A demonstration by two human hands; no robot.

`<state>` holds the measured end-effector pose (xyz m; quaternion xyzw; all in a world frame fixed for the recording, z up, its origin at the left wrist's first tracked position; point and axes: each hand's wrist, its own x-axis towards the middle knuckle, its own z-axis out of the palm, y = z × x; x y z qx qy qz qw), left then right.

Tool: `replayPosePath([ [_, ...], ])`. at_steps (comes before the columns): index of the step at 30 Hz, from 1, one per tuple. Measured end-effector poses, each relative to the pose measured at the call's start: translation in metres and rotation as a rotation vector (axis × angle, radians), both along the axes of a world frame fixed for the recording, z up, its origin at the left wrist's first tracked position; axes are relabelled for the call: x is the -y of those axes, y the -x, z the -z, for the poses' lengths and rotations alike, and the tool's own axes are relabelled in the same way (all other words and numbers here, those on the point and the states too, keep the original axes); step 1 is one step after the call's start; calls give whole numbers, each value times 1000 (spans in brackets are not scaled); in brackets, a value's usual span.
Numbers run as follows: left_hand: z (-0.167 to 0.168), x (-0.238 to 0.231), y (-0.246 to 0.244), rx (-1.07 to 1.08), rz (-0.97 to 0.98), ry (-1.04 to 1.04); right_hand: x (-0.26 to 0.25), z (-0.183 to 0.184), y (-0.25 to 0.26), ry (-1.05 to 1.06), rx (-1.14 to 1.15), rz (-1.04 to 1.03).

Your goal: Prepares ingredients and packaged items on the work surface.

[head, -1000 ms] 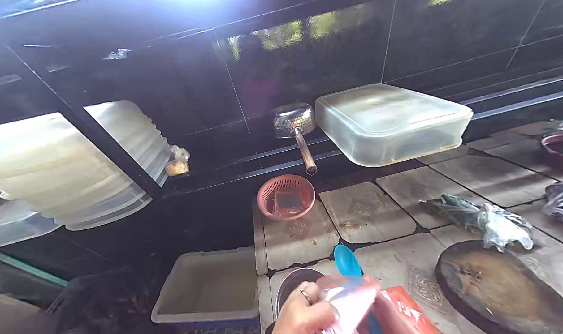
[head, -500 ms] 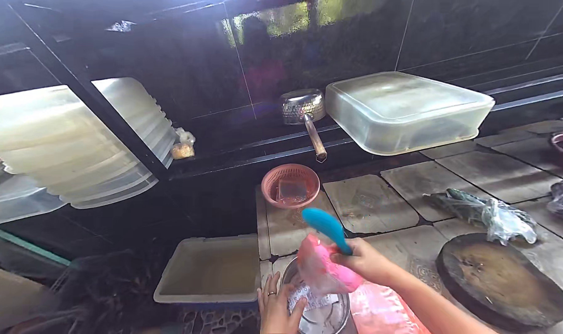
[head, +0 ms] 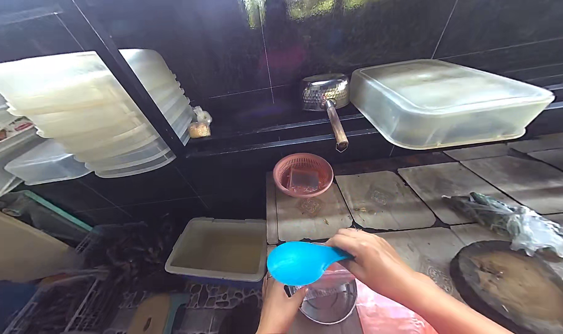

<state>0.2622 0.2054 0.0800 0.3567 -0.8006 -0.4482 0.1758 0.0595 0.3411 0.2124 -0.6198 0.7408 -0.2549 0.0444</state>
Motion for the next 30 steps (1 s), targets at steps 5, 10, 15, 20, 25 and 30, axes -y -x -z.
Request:
replayPosePath([
  [5, -5, 1, 1, 76, 116, -34, -1, -14, 4, 29, -60, -37],
  [10, -7, 1, 8, -59, 163, -87, -2, -33, 13, 88, -19, -52],
  [15, -7, 8, 21, -158, 151, -94, -9, -60, 32, 335, 47, 11],
  [20, 10, 15, 27, -29, 104, -27, -25, -71, 61, 425, 174, 165],
  [25, 6, 13, 46, 523, 171, 160, -43, -71, 90, 530, 584, 368],
  [30, -25, 11, 54, 553, 337, 147, -50, 9, 95, 538, 1143, 576],
])
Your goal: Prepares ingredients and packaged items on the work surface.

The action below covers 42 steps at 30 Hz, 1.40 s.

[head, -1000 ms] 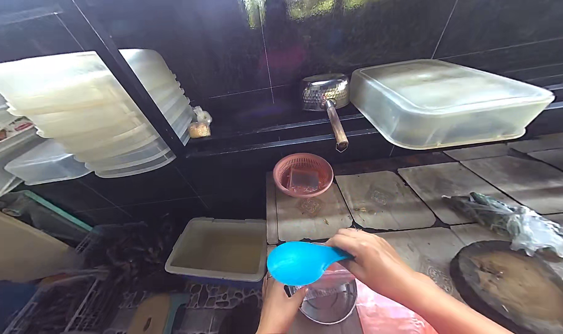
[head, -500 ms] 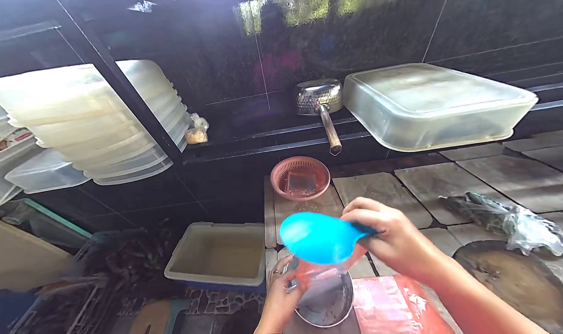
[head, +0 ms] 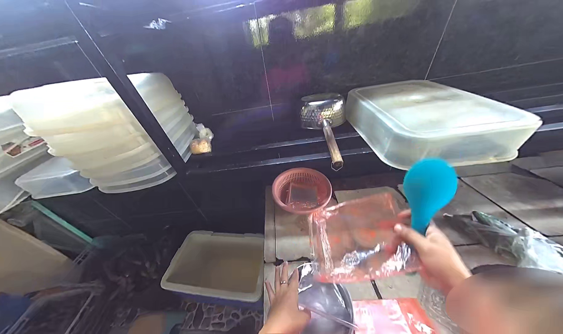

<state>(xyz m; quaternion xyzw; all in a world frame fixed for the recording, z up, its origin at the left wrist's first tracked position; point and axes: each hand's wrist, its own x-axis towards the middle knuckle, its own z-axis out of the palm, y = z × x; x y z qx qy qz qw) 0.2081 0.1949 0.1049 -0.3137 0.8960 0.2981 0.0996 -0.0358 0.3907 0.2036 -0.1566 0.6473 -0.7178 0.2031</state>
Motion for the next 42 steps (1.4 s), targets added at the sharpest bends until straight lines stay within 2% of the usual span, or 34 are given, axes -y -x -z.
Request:
replayPosePath([
  [4, -21, 16, -24, -81, 154, -157, -12, 82, -31, -29, 326, 183],
  [6, -34, 22, -36, -115, 198, -241, -16, 101, -48, -49, 427, 235],
  [9, -58, 18, -26, -395, 197, -424, -16, 107, -67, -59, 473, 217],
  [11, -61, 5, -3, -494, 188, -608, -12, 107, -72, -21, 488, 184],
  [13, -50, -3, 23, -450, 198, -761, -2, 111, -71, 34, 505, 192],
  [17, -18, -3, 73, -300, 314, -803, -8, 120, -47, 146, 470, 238],
  [20, -30, -27, 103, -344, 232, -745, -30, 100, -37, 200, 562, 300],
  [22, -38, -50, 126, -333, 296, -774, -37, 90, -37, 229, 608, 336],
  [24, -28, -74, 144, -368, 380, -864, -37, 86, -38, 238, 611, 371],
  [27, -5, -72, 173, -419, 378, -776, -51, 93, -29, 189, 505, 383],
  [30, 1, -21, 201, -493, 184, -717, -89, 114, -19, -71, 377, 391],
  [33, -15, 45, 228, -645, -56, -575, -124, 143, -25, -375, 268, 432],
  [35, -33, 84, 246, -657, -201, -378, -132, 157, -43, -570, 145, 408],
  [39, -47, 142, 279, -573, -340, 37, -104, 161, -89, -809, -103, 150],
  [42, -47, 167, 287, -289, -243, 111, -67, 167, -113, -918, -54, -119],
])
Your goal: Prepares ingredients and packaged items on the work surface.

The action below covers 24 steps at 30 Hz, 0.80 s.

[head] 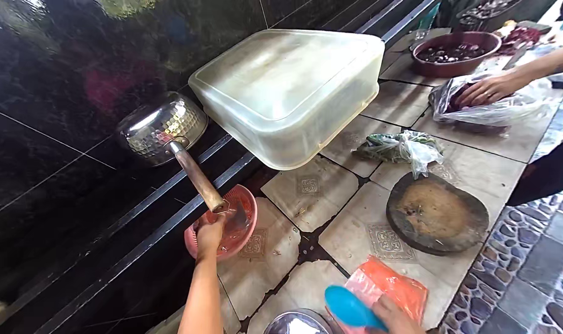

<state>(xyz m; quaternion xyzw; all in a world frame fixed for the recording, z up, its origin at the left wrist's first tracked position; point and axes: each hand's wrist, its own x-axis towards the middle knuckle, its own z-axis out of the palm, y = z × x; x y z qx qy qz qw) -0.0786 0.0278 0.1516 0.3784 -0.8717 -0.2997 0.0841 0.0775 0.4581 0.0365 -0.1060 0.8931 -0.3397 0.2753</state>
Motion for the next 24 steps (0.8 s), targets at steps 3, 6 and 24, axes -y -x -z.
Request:
replayPosePath([
  [3, 4, 5, 1, 147, 57, -20, 22, 21, -15, -108, -11, -126],
  [6, 7, -6, -13, 74, 109, 8, 29, 26, -16, -179, -47, -146],
  [24, 40, -172, -173, -342, 217, -932, -25, 18, 5, 200, 36, 278],
])
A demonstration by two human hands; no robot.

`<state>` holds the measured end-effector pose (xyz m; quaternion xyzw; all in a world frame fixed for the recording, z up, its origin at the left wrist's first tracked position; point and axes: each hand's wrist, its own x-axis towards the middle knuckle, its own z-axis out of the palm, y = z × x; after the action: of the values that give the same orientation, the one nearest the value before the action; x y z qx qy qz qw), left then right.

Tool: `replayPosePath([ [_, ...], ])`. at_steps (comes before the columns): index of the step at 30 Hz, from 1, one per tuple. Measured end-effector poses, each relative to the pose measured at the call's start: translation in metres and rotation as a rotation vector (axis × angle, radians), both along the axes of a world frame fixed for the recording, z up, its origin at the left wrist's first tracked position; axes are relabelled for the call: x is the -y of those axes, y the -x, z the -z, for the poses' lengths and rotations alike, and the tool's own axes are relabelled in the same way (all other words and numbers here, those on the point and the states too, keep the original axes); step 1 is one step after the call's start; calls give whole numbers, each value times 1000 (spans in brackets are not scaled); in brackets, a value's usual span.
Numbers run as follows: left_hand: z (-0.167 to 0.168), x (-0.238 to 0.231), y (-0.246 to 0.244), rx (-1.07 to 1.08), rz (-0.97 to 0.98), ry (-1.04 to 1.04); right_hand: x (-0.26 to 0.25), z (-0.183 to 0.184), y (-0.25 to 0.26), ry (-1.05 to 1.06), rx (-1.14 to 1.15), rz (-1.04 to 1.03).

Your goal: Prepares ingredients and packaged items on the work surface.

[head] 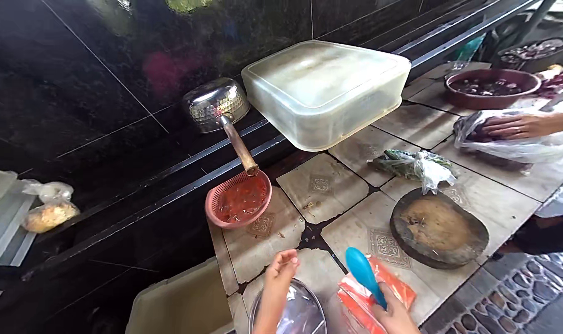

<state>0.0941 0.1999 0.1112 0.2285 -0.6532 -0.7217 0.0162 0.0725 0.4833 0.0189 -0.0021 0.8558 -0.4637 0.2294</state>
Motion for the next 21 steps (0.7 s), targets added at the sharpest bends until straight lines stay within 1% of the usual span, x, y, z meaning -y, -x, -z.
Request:
replayPosePath([
  [2, -8, -49, -2, -7, -152, -238, -3, -2, 1, 171, 6, 145],
  [4, -7, -96, -6, 111, -229, -349, -6, -4, 1, 342, 59, 299],
  [5, -3, -116, -8, 188, -226, -363, -8, -7, 1, 433, 95, 365],
  [7, 15, -144, -12, 318, -175, -372, -12, -23, -1, 641, 193, 449],
  [8, 24, -152, -14, 366, -133, -403, -15, -35, -3, 756, 250, 459],
  [9, 31, -157, -15, 384, -91, -478, -17, -48, -5, 874, 306, 459],
  [11, 38, -162, -19, 308, -17, -750, -19, -78, -9, 1110, 410, 420],
  [12, 39, -163, -21, 230, 8, -903, -17, -93, -9, 1200, 434, 395],
  [13, 34, -163, -21, 149, 19, -1016, -16, -102, -7, 1244, 402, 375],
  [14, 26, -162, -21, 76, -1, -1070, -15, -107, -3, 1239, 335, 367],
  [15, 15, -159, -21, 12, -40, -1059, -15, -113, 0, 1200, 259, 347],
  [16, 3, -154, -22, -35, -90, -987, -15, -121, 1, 1132, 195, 319],
  [19, -33, -129, -29, -147, -273, -688, -9, -143, 7, 845, 14, 232],
  [21, -49, -110, -40, -263, -329, -522, 4, -158, 13, 758, -114, 111],
])
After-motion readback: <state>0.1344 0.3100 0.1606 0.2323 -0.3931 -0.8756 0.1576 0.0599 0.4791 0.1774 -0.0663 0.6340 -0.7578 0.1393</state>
